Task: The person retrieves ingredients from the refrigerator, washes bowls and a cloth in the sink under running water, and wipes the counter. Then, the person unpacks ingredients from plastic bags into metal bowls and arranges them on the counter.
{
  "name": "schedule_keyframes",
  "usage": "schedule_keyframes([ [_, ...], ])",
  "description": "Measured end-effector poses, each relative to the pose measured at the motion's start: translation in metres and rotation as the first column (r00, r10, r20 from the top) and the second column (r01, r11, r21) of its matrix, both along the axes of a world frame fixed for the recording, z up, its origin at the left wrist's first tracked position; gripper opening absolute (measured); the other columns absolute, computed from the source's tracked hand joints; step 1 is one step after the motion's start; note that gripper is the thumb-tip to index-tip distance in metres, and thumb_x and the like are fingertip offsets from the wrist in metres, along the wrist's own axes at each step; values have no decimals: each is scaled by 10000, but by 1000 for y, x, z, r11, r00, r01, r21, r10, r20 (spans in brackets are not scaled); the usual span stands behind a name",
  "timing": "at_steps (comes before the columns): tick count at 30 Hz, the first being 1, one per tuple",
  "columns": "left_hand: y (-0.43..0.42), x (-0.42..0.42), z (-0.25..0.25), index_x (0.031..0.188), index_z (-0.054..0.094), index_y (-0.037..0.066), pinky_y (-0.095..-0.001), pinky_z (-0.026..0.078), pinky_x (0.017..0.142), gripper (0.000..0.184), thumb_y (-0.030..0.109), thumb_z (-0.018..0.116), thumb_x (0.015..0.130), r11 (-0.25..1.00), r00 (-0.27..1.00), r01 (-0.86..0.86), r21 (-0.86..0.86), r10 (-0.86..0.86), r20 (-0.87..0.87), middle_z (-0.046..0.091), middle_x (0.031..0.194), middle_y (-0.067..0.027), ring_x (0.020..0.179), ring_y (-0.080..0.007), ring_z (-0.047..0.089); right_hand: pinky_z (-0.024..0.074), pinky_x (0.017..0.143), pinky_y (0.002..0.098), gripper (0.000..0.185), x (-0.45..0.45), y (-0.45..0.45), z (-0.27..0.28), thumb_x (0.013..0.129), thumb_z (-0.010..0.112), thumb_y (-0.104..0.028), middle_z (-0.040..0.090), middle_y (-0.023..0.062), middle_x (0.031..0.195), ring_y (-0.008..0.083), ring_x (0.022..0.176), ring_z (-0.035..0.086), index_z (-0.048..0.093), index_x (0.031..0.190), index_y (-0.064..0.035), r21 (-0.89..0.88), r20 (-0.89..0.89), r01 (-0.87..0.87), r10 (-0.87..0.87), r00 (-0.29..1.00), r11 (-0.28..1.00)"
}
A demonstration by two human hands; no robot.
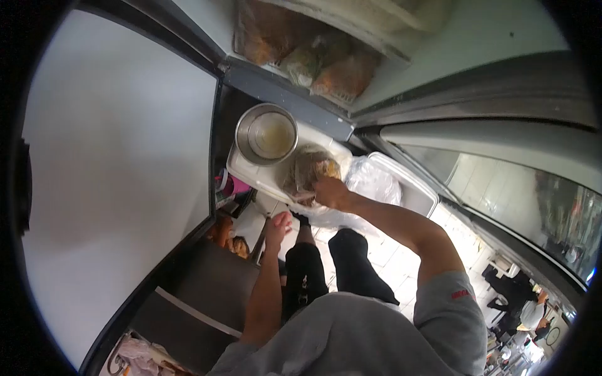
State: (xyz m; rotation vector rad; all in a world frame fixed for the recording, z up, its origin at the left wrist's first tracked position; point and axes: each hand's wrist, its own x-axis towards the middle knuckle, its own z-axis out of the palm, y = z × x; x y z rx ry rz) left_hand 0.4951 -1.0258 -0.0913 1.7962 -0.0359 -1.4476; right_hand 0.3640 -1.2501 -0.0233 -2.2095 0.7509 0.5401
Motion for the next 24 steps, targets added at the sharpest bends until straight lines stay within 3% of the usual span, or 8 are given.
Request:
schedule_keyframes([
  [3, -15, -15, 22, 1306, 468, 124, -329, 509, 752, 508, 329, 643, 875, 997, 986, -68, 46, 74, -148, 551, 1214, -37, 1032, -151, 538, 502, 762, 461, 191, 7, -24, 24, 732, 623, -141, 577, 189, 941, 377, 848, 604, 610, 861, -1, -10, 187, -33, 34, 982, 999],
  [5, -23, -18, 30, 1464, 70, 254, -514, 461, 881, 802, 353, 625, 894, 980, 890, -199, -3, 180, -420, 246, 1469, -118, 1256, -344, 375, 504, 729, 458, 189, 14, -38, 59, 715, 651, -117, 579, 178, 911, 373, 796, 605, 617, 860, 0, -43, 353, 3, 12, 936, 999],
  [8, -60, -17, 64, 1442, -25, 311, -618, 377, 974, 786, 304, 574, 933, 849, 651, -520, -94, 322, -687, 162, 1493, -141, 1323, -400, 286, 500, 667, 426, 170, 30, -62, 141, 693, 665, -72, 566, 158, 849, 349, 731, 593, 601, 831, 3, -30, 484, 168, -133, 865, 985],
  [15, -239, 15, 123, 1447, 12, 277, -533, 411, 961, 763, 338, 573, 933, 809, 760, -445, -384, 114, -639, 251, 1478, -76, 1274, -307, 396, 474, 597, 364, 121, 57, -126, 213, 702, 655, 0, 542, 124, 766, 273, 658, 575, 610, 812, -20, -240, 691, 738, -424, 586, 630],
  [19, -344, 41, 132, 1476, 5, 228, -457, 446, 926, 802, 348, 578, 927, 858, 855, -248, -449, -24, -517, 344, 1449, -54, 1235, -236, 447, 478, 863, 401, 242, 66, -150, 183, 741, 670, -15, 562, 177, 1160, 349, 1075, 562, 643, 981, -36, -401, 728, 702, -260, 634, 588],
  [20, -347, 45, 128, 1477, 63, 202, -445, 445, 933, 765, 364, 571, 928, 881, 897, -141, -452, -79, -434, 369, 1433, -59, 1232, -242, 455, 408, 987, 429, 363, 64, -152, 152, 755, 688, -57, 425, 232, 1343, 410, 1253, 409, 609, 1109, -58, -387, 701, 664, -264, 663, 639],
  [22, -344, 57, 118, 1478, 180, 151, -422, 442, 945, 710, 397, 558, 930, 905, 945, 81, -417, -203, -257, 419, 1401, -70, 1225, -254, 470, 377, 1022, 411, 431, 68, -156, 115, 772, 687, -71, 307, 239, 1435, 399, 1310, 349, 577, 1189, -58, -400, 665, 662, -296, 686, 634],
  [24, -308, 56, 84, 1443, 288, 137, -405, 442, 941, 629, 390, 554, 932, 926, 959, 52, -375, -151, -238, 452, 1375, -67, 1222, -253, 476, 342, 1052, 403, 493, 69, -165, 85, 783, 689, -88, 214, 250, 1489, 399, 1353, 281, 546, 1254, -60, -376, 606, 675, -383, 697, 634],
])
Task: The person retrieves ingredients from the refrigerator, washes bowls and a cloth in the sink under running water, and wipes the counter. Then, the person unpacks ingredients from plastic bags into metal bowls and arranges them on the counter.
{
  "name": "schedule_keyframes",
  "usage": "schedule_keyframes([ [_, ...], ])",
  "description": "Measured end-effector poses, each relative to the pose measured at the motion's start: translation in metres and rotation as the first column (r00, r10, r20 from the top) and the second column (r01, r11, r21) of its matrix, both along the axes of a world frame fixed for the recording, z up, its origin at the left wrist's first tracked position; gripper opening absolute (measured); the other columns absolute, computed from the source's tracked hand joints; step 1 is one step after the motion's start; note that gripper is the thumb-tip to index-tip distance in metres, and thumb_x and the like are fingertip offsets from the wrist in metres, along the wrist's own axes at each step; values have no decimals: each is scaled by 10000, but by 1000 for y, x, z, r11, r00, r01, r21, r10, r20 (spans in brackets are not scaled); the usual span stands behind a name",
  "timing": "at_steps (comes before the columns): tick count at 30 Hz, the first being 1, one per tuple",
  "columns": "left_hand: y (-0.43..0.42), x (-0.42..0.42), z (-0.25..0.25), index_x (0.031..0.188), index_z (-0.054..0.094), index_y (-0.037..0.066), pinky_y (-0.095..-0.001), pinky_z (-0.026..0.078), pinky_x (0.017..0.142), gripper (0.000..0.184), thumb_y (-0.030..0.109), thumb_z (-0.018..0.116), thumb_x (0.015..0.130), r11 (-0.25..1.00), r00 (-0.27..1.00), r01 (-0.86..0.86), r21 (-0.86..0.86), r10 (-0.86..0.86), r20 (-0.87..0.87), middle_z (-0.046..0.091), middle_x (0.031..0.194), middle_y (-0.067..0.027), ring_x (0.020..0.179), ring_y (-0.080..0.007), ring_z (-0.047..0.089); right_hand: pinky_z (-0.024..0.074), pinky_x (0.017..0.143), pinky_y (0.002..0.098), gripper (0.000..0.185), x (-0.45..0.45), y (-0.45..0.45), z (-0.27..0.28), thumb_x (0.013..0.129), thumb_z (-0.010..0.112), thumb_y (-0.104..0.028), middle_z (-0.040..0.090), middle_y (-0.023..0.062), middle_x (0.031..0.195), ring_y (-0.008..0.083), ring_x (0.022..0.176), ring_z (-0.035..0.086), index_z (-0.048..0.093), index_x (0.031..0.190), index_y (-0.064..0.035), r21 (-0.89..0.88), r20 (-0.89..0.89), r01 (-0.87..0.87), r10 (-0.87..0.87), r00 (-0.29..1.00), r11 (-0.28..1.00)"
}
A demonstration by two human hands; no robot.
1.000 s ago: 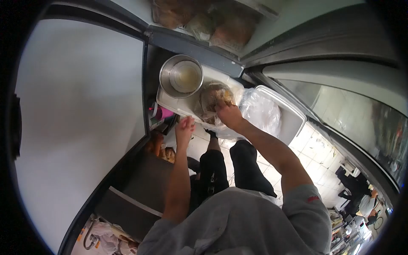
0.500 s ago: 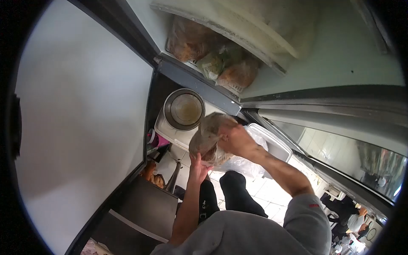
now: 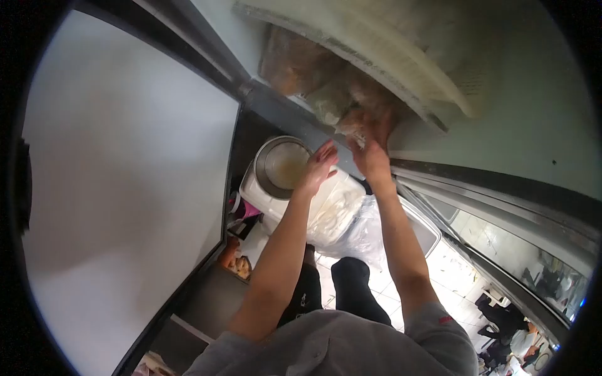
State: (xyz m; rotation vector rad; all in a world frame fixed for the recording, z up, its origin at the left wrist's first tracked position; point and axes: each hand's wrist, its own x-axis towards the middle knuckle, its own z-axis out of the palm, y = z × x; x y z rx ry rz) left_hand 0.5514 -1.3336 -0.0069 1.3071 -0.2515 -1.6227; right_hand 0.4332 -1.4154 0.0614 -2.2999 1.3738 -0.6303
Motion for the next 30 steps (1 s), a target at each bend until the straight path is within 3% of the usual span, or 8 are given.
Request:
schedule_keyframes([
  [5, 179, -14, -73, 1302, 474, 166, -400, 453, 908, 423, 314, 575, 919, 868, 967, -236, 437, 256, 13, 523, 1263, -20, 1055, -194, 555, 289, 1085, 408, 599, -11, 10, -11, 799, 690, -119, 172, 265, 1500, 418, 1381, 193, 469, 1354, -80, -10, 52, -1, 1, 999, 1000],
  [9, 281, -14, -79, 1315, 418, 165, -386, 450, 874, 457, 287, 582, 907, 534, 612, -714, 453, 790, 33, 492, 1242, -46, 1100, -228, 510, 480, 882, 388, 391, -11, 62, -58, 797, 673, -64, 482, 217, 1279, 336, 1052, 553, 556, 1169, -40, -96, 203, 197, -174, 964, 976],
  [11, 277, 3, -21, 1249, 435, 154, -431, 405, 974, 401, 243, 596, 893, 252, 361, -909, 333, 875, 323, 518, 1227, -23, 1107, -220, 510, 518, 750, 341, 378, -5, 91, -104, 798, 700, -96, 582, 171, 1119, 243, 849, 616, 557, 1141, -26, 473, 363, 179, -376, 852, 863],
  [15, 266, 30, 96, 1139, 454, 75, -365, 386, 935, 368, 264, 640, 884, -2, -42, -998, -58, 707, 706, 494, 1146, -77, 1073, -226, 477, 530, 523, 334, 426, 29, 120, -177, 797, 719, -147, 589, 140, 793, 214, 643, 634, 442, 1103, -42, 807, 93, 199, -451, 888, 557],
  [17, 293, 39, 130, 1131, 447, 37, -335, 385, 930, 410, 284, 659, 882, 142, -212, -938, -318, 490, 846, 474, 1162, -112, 1067, -219, 461, 540, 487, 357, 280, 40, 121, -190, 836, 682, -202, 592, 141, 825, 205, 577, 609, 471, 940, -50, 964, 122, 41, -577, 808, 261],
  [21, 322, 67, 249, 1168, 422, -15, -389, 388, 921, 437, 274, 620, 907, 310, -771, -546, -779, 177, 611, 446, 1138, -149, 1042, -217, 441, 568, 472, 364, 168, 35, 113, -211, 810, 593, -77, 546, 95, 750, 206, 585, 607, 434, 815, -22, 895, 281, -32, -505, 816, 446],
  [26, 343, 114, 335, 1222, 415, -125, -389, 391, 972, 643, 273, 723, 822, 0, -433, -812, -584, 672, 601, 541, 1185, -202, 1067, -237, 515, 492, 464, 308, 191, -41, 122, -186, 771, 611, -99, 552, 63, 763, 166, 584, 554, 524, 925, -29, 866, 268, -25, -421, 867, 500],
  [30, 350, 88, 346, 1209, 484, -40, -342, 466, 915, 485, 149, 718, 829, 283, -249, -665, -691, 788, 562, 582, 1154, -149, 1053, -207, 573, 375, 432, 243, 105, -140, 150, -127, 762, 563, -86, 499, -27, 693, 85, 525, 463, 496, 833, -123, 834, 431, -204, -374, 821, 512],
])
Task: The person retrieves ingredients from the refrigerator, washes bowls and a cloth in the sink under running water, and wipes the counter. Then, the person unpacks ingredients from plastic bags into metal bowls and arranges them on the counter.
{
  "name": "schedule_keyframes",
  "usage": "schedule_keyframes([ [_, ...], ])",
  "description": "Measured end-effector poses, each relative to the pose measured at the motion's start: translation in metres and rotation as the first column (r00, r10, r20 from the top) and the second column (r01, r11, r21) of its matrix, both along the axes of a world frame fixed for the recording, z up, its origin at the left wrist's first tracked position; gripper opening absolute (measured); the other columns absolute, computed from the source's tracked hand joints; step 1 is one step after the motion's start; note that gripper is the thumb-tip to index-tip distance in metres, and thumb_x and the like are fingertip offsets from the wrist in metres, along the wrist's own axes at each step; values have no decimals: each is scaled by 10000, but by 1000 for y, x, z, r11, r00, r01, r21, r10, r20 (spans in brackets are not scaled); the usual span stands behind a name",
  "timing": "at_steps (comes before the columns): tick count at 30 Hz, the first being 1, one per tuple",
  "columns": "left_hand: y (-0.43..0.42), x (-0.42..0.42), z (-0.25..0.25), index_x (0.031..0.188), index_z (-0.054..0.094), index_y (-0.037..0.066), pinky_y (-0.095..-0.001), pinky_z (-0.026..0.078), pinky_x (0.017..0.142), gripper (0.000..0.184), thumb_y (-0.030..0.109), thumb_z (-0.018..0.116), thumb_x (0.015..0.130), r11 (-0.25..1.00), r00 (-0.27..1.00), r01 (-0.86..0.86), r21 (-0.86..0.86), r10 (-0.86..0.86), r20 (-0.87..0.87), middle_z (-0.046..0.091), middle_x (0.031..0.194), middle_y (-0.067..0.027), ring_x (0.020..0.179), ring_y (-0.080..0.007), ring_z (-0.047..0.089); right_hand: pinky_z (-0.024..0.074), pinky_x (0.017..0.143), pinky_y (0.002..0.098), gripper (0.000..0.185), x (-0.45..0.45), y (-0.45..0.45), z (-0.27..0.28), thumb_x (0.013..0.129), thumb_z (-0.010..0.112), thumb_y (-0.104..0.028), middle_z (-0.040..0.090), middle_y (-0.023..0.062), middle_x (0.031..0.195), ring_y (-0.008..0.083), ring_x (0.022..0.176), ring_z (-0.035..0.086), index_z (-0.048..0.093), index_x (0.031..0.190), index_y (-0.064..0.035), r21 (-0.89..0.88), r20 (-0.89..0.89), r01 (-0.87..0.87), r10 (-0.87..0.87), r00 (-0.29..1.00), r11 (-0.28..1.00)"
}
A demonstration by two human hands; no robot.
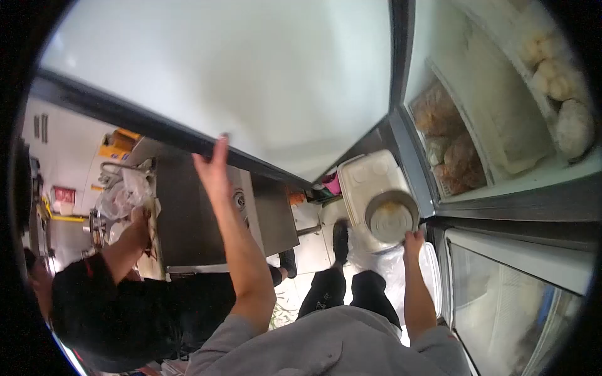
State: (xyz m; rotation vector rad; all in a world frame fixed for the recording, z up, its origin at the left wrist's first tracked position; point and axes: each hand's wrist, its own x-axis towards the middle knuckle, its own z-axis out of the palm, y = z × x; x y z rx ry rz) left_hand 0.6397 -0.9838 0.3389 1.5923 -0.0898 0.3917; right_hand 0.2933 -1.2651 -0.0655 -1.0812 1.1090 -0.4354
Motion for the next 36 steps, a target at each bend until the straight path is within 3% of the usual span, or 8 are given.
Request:
schedule_keyframes([
  [7, 24, -147, -54, 1093, 511, 81, -239, 467, 704, 300, 34, 664, 840, 885, 874, 459, -79, -466, -137, 548, 880, 2, 783, -97, 543, 424, 410, 251, 152, -106, 45, 132, 759, 554, -26, 516, 29, 715, 106, 523, 495, 455, 850, -98, 10, -153, -161, 161, 975, 987],
  [11, 53, -266, -130, 1311, 485, 70, -383, 423, 964, 721, 574, 621, 813, 469, 553, 807, 358, -390, -736, 523, 1287, -232, 1055, -301, 595, 392, 392, 220, 173, -125, 70, 187, 750, 539, -15, 505, -14, 700, 71, 508, 467, 418, 792, -132, 52, 2, -437, 438, 899, 898],
  [16, 109, -340, -123, 1043, 461, 27, -441, 489, 727, 320, 245, 584, 843, 715, 428, 697, 54, -355, -831, 645, 904, -228, 859, -358, 649, 422, 524, 204, 156, -106, 92, 251, 816, 584, -53, 495, -45, 703, 51, 616, 481, 462, 779, -142, -108, 72, -720, 728, 682, 685],
  [19, 144, -367, -131, 986, 455, 8, -423, 489, 643, 262, 192, 568, 838, 814, 745, 486, 319, -196, -637, 619, 810, -232, 721, -349, 644, 487, 702, 252, 143, -43, 86, 311, 910, 608, -218, 568, 7, 930, 97, 815, 554, 585, 958, -85, -407, 35, -796, 878, 477, 449],
  [23, 202, -389, -133, 956, 451, -3, -422, 480, 668, 275, 208, 579, 835, 900, 684, 361, 244, -78, -725, 596, 819, -226, 742, -370, 624, 388, 1000, 339, 544, 26, 10, 329, 923, 593, -309, 526, 115, 1298, 222, 1221, 481, 400, 1384, -95, -774, -131, -445, 573, 809, 451],
  [31, 295, -495, -151, 905, 490, -7, -404, 520, 626, 225, 193, 564, 833, 876, 564, 30, 481, 383, -732, 644, 737, -206, 638, -332, 669, 386, 1003, 323, 443, 53, -131, 270, 968, 496, -237, 528, 97, 1340, 204, 1208, 511, 417, 1369, -65, -911, -112, -314, 572, 813, 267],
  [34, 323, -549, -158, 903, 494, -1, -409, 528, 622, 194, 177, 554, 857, 864, 439, -308, 398, 500, -746, 660, 746, -198, 632, -291, 681, 437, 943, 351, 409, 77, -128, 247, 958, 457, -303, 577, 190, 1223, 336, 1108, 557, 570, 1204, 3, -832, -550, -555, 98, 830, 27],
  [36, 334, -586, -158, 897, 490, -2, -390, 529, 588, 175, 150, 568, 864, 759, 370, -509, 406, 619, -693, 664, 745, -195, 631, -291, 681, 471, 877, 409, 440, 103, -140, 160, 942, 482, -332, 587, 232, 1160, 346, 1034, 589, 570, 1172, 33, -905, -415, -402, 508, 755, -141],
])
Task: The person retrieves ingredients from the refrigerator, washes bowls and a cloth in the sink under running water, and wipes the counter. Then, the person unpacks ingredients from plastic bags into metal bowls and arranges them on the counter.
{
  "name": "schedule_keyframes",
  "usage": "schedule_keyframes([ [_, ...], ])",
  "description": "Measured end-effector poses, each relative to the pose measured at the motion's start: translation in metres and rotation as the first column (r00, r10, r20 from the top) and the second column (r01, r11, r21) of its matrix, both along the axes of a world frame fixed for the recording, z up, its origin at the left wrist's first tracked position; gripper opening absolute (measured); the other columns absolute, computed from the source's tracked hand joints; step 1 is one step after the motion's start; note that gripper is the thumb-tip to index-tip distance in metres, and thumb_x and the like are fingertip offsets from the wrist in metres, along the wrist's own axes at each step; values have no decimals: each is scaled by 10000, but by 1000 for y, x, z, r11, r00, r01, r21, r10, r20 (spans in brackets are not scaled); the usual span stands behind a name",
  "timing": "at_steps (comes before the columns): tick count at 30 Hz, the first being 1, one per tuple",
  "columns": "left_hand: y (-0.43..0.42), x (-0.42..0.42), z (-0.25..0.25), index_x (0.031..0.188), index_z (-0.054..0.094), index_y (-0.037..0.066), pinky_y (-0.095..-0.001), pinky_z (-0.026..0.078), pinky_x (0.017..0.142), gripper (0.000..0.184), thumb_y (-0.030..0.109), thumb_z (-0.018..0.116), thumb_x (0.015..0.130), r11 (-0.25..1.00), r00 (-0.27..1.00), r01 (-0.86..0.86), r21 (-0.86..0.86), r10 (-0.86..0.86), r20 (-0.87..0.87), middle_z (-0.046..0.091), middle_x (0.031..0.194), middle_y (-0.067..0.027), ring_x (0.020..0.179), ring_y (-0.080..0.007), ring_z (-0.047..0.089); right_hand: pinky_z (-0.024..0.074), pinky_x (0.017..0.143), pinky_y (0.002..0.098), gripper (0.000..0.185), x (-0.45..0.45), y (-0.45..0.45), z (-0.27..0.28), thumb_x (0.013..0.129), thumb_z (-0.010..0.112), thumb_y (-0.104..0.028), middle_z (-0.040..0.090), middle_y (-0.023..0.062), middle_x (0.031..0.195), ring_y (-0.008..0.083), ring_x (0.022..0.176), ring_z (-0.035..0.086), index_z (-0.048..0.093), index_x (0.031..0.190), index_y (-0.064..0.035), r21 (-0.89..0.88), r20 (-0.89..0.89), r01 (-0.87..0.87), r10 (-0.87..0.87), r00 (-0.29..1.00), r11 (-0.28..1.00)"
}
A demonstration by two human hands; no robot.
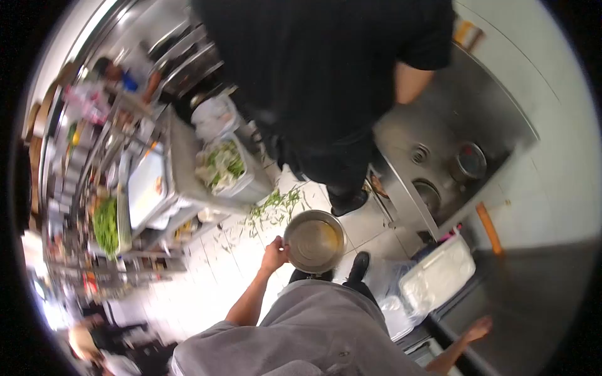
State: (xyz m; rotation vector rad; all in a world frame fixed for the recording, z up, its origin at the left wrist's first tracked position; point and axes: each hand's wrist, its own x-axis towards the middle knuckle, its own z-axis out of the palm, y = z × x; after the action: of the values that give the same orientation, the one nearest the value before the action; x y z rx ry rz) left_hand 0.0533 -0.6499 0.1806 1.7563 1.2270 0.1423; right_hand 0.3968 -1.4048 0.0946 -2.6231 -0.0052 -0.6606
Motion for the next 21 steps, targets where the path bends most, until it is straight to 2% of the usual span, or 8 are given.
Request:
schedule_keyframes([
  [1, 7, -20, -14, 908, 494, -9, -373, 535, 575, 166, 130, 575, 865, 995, 995, -100, -2, 100, -22, 664, 776, -209, 634, -287, 683, 477, 870, 406, 412, 8, 57, -1, 949, 481, -309, 593, 215, 1151, 337, 1023, 595, 574, 1165, 30, 349, -190, -88, 163, 968, 933],
  [3, 18, -51, -27, 927, 501, -25, -363, 547, 564, 159, 112, 560, 869, 949, 941, -316, 5, 313, 124, 667, 789, -210, 632, -268, 684, 490, 856, 400, 358, 26, 179, 0, 964, 480, -263, 604, 182, 1134, 319, 1000, 605, 580, 1151, 25, 857, -414, 211, 386, 825, 470],
  [5, 36, -60, -1, 933, 503, -41, -343, 550, 537, 158, 100, 545, 874, 860, 838, -505, -70, 508, 200, 666, 780, -201, 632, -242, 679, 468, 881, 407, 291, 4, 354, 67, 945, 524, -194, 587, 173, 1154, 316, 1033, 586, 587, 1144, 8, 398, -204, -171, 269, 941, 901],
  [9, 107, -76, 26, 923, 478, -14, -270, 496, 486, 147, 122, 532, 908, 768, 721, -641, -4, 603, 341, 576, 693, -90, 571, -132, 561, 392, 963, 426, 307, 15, 524, 110, 929, 529, -163, 539, 180, 1227, 365, 1150, 498, 576, 1204, -35, -37, -22, -666, 666, 746, 745],
  [12, 177, -78, 47, 959, 495, -12, -261, 506, 517, 164, 142, 535, 919, 742, 654, -669, -40, 614, 442, 596, 767, -97, 624, -141, 586, 395, 946, 448, 361, 27, 596, 95, 927, 526, -209, 535, 173, 1241, 359, 1159, 496, 546, 1246, -41, -429, -19, -573, 627, 779, 699],
  [13, 200, -73, 50, 961, 508, -10, -261, 506, 528, 159, 141, 535, 920, 712, 552, -689, -136, 637, 538, 605, 798, -103, 650, -145, 596, 397, 939, 454, 379, 33, 611, 87, 924, 528, -229, 541, 176, 1236, 358, 1148, 504, 540, 1251, -37, -414, -96, -544, 559, 823, 730],
  [17, 272, -93, 53, 1034, 538, -27, -277, 466, 534, 246, 180, 591, 912, 720, 744, -653, 235, 554, 373, 628, 860, -99, 746, -133, 583, 410, 902, 469, 425, 69, 625, 56, 884, 568, -256, 582, 182, 1186, 353, 1078, 546, 545, 1230, -9, -437, -167, -439, 409, 897, 785],
  [21, 296, -103, 89, 1153, 507, -18, -284, 523, 635, 256, 127, 535, 943, 857, 784, -515, 26, 459, 418, 627, 982, -117, 820, -145, 603, 436, 825, 459, 407, 57, 646, 63, 726, 666, -95, 618, 158, 1005, 365, 935, 576, 599, 1119, -14, -398, 48, -392, 445, 894, 830],
])
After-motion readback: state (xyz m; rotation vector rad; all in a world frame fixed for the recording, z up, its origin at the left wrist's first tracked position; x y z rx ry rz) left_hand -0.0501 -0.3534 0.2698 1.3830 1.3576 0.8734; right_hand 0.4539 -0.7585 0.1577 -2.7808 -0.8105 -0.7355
